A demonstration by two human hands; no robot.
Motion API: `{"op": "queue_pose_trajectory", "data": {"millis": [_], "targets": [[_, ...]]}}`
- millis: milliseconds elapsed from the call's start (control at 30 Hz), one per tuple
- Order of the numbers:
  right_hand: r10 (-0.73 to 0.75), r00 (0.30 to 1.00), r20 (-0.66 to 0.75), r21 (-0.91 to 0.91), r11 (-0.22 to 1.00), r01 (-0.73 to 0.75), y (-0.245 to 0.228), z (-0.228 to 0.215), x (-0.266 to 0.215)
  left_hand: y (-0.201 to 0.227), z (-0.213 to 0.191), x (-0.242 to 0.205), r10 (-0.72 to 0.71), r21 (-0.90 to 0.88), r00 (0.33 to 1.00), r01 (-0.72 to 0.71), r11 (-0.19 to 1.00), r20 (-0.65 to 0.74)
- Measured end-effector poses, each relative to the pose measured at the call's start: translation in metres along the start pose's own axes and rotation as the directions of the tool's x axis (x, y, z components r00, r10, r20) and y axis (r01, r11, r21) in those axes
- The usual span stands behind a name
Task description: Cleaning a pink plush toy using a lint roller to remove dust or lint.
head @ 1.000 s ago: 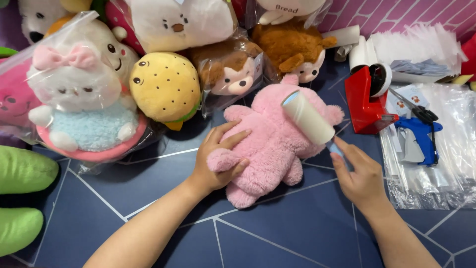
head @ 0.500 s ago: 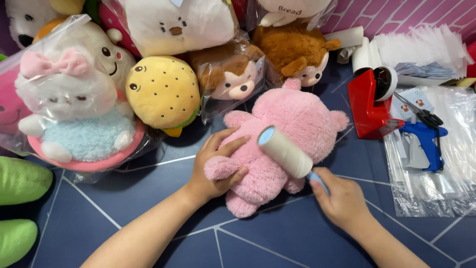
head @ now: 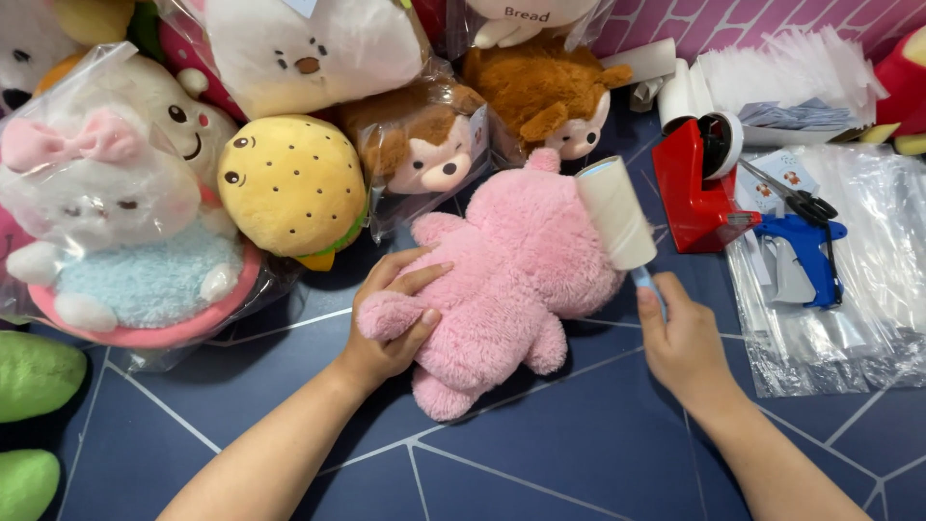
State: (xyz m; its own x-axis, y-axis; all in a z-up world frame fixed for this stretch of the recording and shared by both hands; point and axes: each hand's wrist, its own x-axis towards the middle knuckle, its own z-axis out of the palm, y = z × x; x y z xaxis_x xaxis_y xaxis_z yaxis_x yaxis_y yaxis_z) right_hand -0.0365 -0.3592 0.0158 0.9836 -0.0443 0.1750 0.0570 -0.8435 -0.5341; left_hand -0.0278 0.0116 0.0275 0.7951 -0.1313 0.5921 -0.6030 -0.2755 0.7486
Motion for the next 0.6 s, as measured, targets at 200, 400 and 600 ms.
{"op": "queue_pose_trajectory", "data": {"millis": [200, 400, 600], "targets": [[-0.285, 0.951, 0.122, -0.185, 0.934, 0.304, -0.022, 0.024, -0.032, -0.015, 0.003, -0.004, -0.015, -0.008, 1.0, 0.014, 1.0, -0.003], [-0.057, 0.998, 0.016, -0.107, 0.993, 0.058, -0.011, -0.008, 0.002, -0.003, 0.004, -0.001, -0.001, 0.008, 1.0, 0.001, 1.0, 0.004], [0.072, 0.996, 0.044, 0.051, 0.996, -0.074, -0.001, -0.007, 0.014, -0.011, 0.004, -0.004, 0.006, 0.027, 1.0, -0.006, 1.0, -0.001]]}}
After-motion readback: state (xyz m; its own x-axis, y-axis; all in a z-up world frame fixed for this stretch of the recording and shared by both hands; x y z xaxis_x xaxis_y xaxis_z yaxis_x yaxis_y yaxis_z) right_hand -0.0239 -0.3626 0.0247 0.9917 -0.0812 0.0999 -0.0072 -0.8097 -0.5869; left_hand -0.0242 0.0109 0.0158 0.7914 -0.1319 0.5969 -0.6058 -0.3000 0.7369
